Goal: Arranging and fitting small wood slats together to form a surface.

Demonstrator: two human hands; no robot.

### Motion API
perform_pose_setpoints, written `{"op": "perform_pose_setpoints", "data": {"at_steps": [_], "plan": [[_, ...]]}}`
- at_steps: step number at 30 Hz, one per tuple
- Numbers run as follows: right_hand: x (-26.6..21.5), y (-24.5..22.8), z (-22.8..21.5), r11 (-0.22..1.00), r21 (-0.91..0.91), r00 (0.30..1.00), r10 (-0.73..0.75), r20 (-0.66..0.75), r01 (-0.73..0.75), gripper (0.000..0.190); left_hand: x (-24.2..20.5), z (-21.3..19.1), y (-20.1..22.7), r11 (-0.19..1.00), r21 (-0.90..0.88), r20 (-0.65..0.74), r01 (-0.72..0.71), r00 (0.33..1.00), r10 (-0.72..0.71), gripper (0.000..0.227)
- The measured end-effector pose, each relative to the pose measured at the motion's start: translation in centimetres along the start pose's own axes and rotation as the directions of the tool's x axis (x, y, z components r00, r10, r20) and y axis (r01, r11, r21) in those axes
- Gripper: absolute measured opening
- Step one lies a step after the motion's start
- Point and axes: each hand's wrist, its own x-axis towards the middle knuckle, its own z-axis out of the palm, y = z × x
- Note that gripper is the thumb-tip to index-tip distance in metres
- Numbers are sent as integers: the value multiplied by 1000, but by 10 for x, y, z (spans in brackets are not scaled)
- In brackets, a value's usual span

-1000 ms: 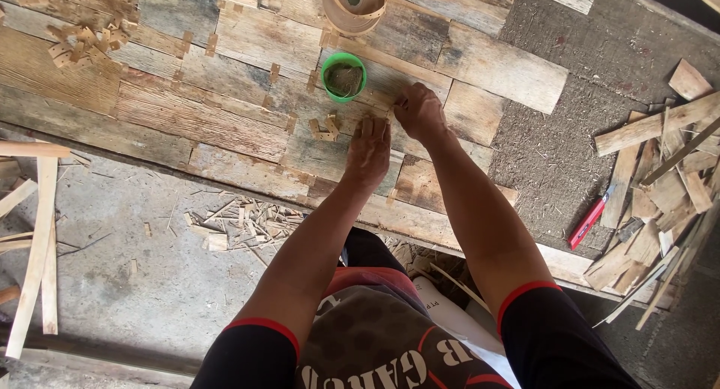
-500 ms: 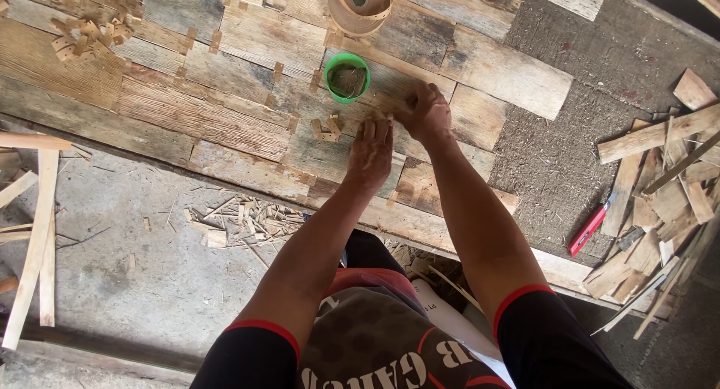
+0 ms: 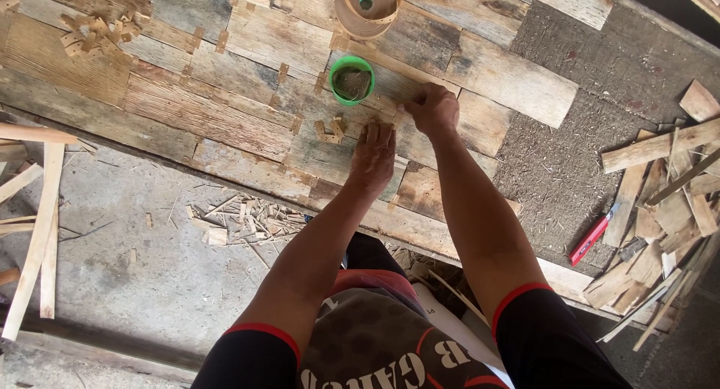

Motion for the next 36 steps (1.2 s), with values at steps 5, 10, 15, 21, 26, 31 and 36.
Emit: {"op": "perform_pose_setpoints", "data": {"at_steps": [5,10,15,21,26,31,36], "plan": [[-9,5,-1,995,58,995,-83,-56,86,32,0,-14,0,1000,-6,18,-2,1000,2,55],[-25,-1,5,969,-154,963,-216,-158,192,49,-1,-13,1,1000,-27,31,-6,999,7,56],[-40,6,14,946,-63,912,-324,-252,319,51,2,-23,1,997,-80,113,12,994,-3,60],[-47,19,25,884,-124,818,-464,-339,450,60,2,-40,-3,999,-41,138,-1,990,7,56],[-56,18,20,826,-118,745,-551,-376,551,59,-2,-33,-12,961,-254,80,108,993,-90,48],[-60,6,6,835,-110,781,-544,-306,539,66,-10,-31,-23,882,-456,-75,121,982,-173,48],[-46,14,5,860,-19,843,-503,-188,509,44,-37,-48,-28,812,-581,-313,-50,935,-167,45]]}}
